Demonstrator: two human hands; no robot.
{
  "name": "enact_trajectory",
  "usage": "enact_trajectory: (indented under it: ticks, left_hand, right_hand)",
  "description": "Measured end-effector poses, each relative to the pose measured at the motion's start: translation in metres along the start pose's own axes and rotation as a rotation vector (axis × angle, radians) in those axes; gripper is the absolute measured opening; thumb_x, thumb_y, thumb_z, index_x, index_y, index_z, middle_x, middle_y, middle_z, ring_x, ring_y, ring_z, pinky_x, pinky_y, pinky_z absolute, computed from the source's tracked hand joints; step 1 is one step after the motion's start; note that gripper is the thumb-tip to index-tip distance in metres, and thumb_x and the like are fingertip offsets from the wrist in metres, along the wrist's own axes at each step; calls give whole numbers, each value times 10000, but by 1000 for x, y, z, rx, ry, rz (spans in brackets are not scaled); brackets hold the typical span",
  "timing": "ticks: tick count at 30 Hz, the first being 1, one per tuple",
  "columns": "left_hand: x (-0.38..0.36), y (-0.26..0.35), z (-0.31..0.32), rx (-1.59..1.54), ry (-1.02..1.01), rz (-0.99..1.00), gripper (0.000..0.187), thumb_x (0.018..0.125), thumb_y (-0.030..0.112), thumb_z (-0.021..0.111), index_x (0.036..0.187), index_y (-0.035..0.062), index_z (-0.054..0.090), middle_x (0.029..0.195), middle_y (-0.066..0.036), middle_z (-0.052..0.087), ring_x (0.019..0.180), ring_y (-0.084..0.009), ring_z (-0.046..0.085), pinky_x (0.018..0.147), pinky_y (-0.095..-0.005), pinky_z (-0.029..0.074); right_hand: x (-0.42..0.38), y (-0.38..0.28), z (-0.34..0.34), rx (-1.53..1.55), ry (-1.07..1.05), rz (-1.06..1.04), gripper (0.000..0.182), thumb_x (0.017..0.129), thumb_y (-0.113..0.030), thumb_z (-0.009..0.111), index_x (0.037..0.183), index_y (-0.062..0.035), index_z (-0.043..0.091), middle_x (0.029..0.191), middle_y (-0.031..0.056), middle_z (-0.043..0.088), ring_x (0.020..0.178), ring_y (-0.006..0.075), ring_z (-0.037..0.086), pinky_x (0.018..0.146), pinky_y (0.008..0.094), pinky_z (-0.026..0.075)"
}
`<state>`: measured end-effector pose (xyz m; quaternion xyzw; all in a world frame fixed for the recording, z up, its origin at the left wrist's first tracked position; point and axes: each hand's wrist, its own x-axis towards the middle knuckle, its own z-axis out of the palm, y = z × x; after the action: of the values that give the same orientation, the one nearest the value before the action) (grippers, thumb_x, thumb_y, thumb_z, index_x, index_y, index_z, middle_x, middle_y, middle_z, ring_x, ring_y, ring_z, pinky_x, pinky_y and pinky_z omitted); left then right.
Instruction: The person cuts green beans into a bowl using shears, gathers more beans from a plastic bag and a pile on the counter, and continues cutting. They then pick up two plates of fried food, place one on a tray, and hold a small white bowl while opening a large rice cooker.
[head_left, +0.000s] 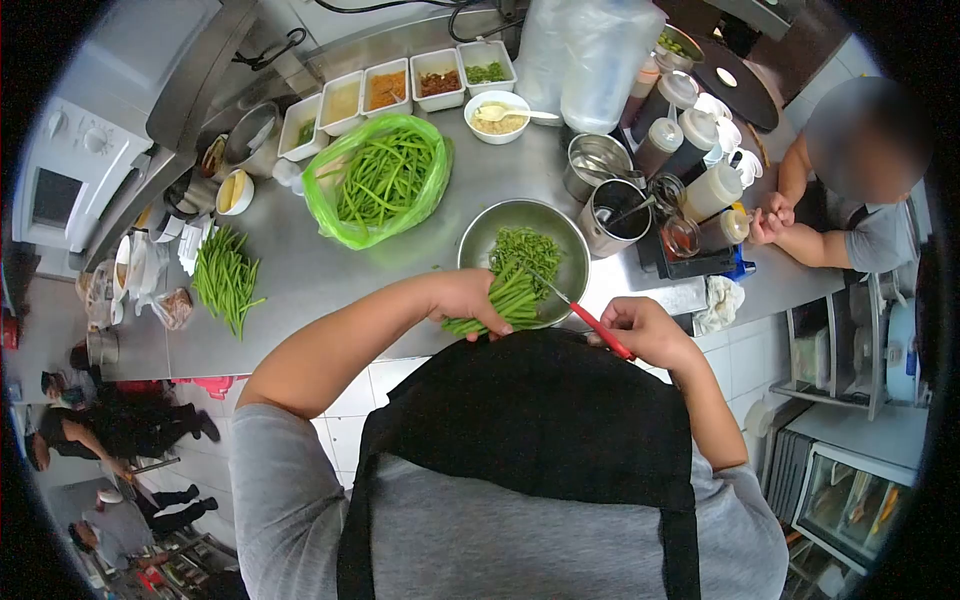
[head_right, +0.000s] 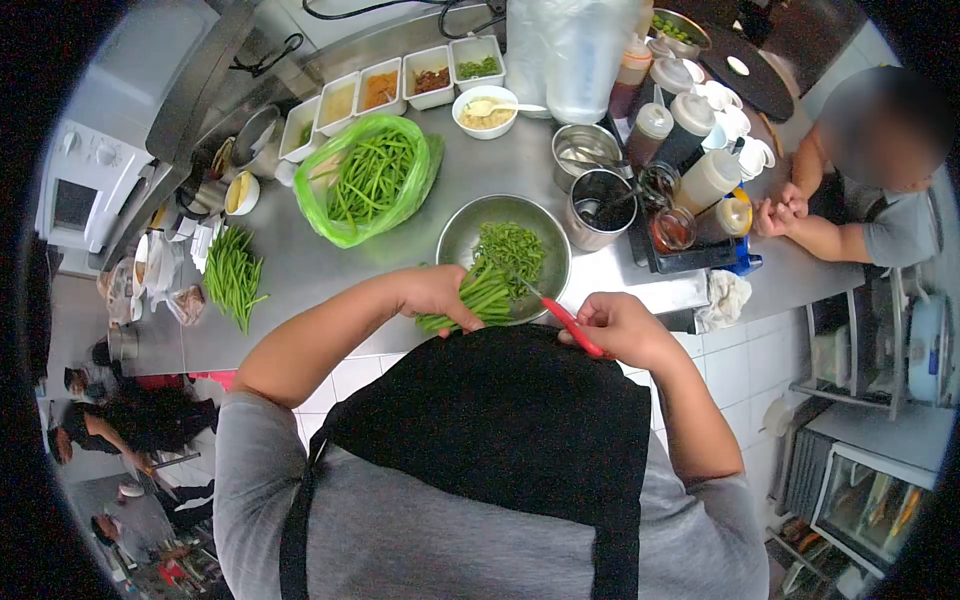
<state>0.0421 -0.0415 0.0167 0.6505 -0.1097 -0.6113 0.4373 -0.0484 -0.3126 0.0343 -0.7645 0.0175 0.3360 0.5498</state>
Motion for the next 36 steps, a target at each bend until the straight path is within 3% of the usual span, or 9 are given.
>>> enact_trajectory:
  ticks: [5,11,15,18,21,22,25,31,36]
  left_hand:
    - [-38,6,-21,181,-35,167,274,703,134,724,918,27,590,761,-31,604,586,-98,555,471,-226,445]
    - [-190,-78,-96,292,888,365,449,705,70,689,1126,28,539,908,-16,617,788,-105,546,684,-270,464]
    - [-267,-191,-175,601,1527,-172,534,688,139,685,1190,72,516,1066,-139,609,976,-287,578,854,-355,448]
    - [-285,-210,-200,552,1664,-567,631,713,146,643,1300,146,412,1204,-153,534,1101,-334,500,922,-387,409]
    - [-272,-332,-272,848,1607,-667,729,736,163,611,1381,221,276,1360,-143,381,1251,-345,345,1016,-417,324]
    - [-259,-343,-278,646,1662,-696,807,739,179,613,1411,292,181,1462,-122,188,1345,-358,139,1063,-509,217]
    - [-250,-315,-260,517,1653,-717,855,724,196,640,1416,317,153,1485,-120,99,1365,-350,61,1030,-610,179]
    - [-233,-201,-193,719,1695,-578,965,636,161,697,1416,309,149,1467,-106,169,1355,-349,125,1006,-612,199]
    - [-121,-110,-116,1088,1684,287,726,630,228,732,1289,207,427,1408,-108,278,1337,-332,192,1010,-551,224]
  right_hand:
    - [1,27,-7,-189,199,-59,110,813,-69,613,824,9,537,706,53,610,588,78,546,516,216,433]
    - [-6,27,-12,21,283,-85,196,771,-112,683,800,-26,509,650,6,559,565,59,502,512,197,389]
    - [-17,28,-10,83,300,-36,160,776,-65,649,822,-34,499,673,10,573,574,65,523,529,200,415]
    - [-23,36,-10,51,335,-31,135,783,-45,623,829,-38,497,681,10,574,573,65,521,531,196,413]
    - [-29,39,-9,62,355,-63,127,784,-41,611,843,-37,499,682,6,571,572,65,509,536,198,405]
    - [-32,42,-9,89,365,-101,127,783,-40,612,844,-35,501,681,6,571,571,65,506,538,199,404]
    - [-49,37,-12,0,411,-50,133,771,-41,624,841,-30,512,702,19,581,611,69,524,559,208,413]
    - [-69,68,-32,-554,541,100,207,744,-29,637,912,26,529,828,100,595,723,141,577,629,259,469]
    - [-19,84,-20,-733,666,-161,243,720,-19,635,947,-3,549,898,169,551,839,307,561,746,362,468]
